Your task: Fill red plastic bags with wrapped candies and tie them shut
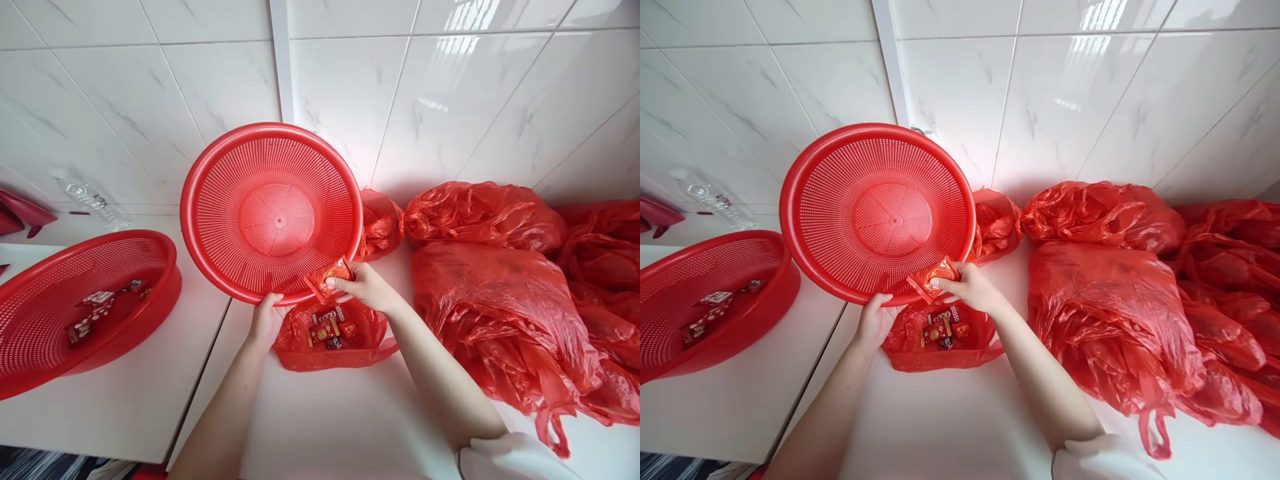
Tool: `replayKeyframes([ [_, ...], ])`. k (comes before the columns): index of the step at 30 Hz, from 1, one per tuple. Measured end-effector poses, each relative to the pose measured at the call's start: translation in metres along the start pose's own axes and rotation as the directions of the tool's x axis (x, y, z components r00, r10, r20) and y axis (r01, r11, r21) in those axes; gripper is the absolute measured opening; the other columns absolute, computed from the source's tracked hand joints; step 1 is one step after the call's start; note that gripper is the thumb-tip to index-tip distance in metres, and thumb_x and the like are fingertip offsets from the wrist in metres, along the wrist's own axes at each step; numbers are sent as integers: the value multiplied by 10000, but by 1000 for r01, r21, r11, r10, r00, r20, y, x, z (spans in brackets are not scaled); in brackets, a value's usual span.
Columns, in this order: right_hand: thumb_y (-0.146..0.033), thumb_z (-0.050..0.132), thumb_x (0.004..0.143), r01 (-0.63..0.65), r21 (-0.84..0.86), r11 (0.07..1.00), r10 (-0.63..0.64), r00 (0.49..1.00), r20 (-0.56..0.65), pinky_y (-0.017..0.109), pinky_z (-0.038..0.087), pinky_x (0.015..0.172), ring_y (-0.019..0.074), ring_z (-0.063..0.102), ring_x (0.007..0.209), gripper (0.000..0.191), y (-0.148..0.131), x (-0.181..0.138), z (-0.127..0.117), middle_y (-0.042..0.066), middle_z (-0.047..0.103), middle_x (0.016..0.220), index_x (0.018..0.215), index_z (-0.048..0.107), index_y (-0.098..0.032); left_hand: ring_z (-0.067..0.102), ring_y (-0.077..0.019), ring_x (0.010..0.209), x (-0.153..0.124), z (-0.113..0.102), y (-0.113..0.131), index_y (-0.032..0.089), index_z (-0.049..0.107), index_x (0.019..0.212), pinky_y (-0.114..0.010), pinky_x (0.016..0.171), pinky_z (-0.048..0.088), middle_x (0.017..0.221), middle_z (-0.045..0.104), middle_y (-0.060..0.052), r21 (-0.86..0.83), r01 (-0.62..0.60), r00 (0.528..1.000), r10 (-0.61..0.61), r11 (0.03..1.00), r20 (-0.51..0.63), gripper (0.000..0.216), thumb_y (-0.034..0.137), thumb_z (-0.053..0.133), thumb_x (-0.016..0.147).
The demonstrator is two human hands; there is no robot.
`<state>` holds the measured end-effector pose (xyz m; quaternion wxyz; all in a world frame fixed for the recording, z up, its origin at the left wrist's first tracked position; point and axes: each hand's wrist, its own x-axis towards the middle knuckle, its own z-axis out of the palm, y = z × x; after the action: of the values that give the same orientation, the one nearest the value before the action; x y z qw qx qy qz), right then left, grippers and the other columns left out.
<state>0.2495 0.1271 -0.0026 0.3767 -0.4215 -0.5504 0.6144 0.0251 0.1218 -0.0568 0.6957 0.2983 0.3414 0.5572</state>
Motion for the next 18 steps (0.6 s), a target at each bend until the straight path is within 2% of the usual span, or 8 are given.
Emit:
replayKeyframes([
  [3,-584,611,816,-36,-9,999,35,999,-42,170,453,376,91,561,412,448,1,1,2,20,646,553,762,635,-140,616,-323,1120,0,1,2,127,680,926,-504,972,470,1086,705,-125,-28,-29,1000,29,999,-6,233,165,553,734],
  [5,-586,617,812,-14,68,998,20,996,-90,148,389,325,60,488,350,463,2,3,3,5,609,497,684,613,-141,614,-313,1126,1,2,2,139,676,935,-495,976,472,1111,698,-113,-37,-56,998,56,998,-19,237,151,558,729],
  [7,-516,716,758,24,229,973,4,993,-120,150,485,420,80,598,466,385,3,5,2,31,681,622,742,657,-136,610,-308,1136,1,2,3,145,673,960,-488,979,472,1112,696,-109,-32,-65,998,65,997,-23,255,150,564,730],
  [9,-419,803,691,42,376,926,9,991,-132,174,571,594,116,693,649,330,4,6,2,54,732,767,834,702,-140,599,-306,1156,0,1,2,154,669,1005,-484,986,469,1116,694,-105,-28,-73,997,73,997,-15,286,149,569,737],
  [11,-330,845,647,66,455,888,3,989,-149,184,582,715,120,710,743,307,5,7,3,47,746,834,867,725,-153,584,-305,1179,0,0,1,164,663,1049,-484,995,465,1137,688,-102,-30,-73,997,73,997,-6,316,144,568,749],
  [14,-283,846,644,125,461,878,-49,983,-175,190,574,739,105,699,729,247,9,8,3,26,743,817,830,738,-163,567,-305,1203,0,-2,-1,169,662,1065,-486,1004,462,1162,680,-100,-38,-53,999,53,998,-1,321,138,558,763],
  [18,-298,824,681,201,349,915,-135,969,-205,210,568,709,99,677,682,207,10,9,2,10,726,765,808,730,-165,554,-309,1219,1,-3,-2,165,669,1040,-492,1012,457,1151,684,-105,-39,-47,999,47,998,6,298,135,559,765],
])
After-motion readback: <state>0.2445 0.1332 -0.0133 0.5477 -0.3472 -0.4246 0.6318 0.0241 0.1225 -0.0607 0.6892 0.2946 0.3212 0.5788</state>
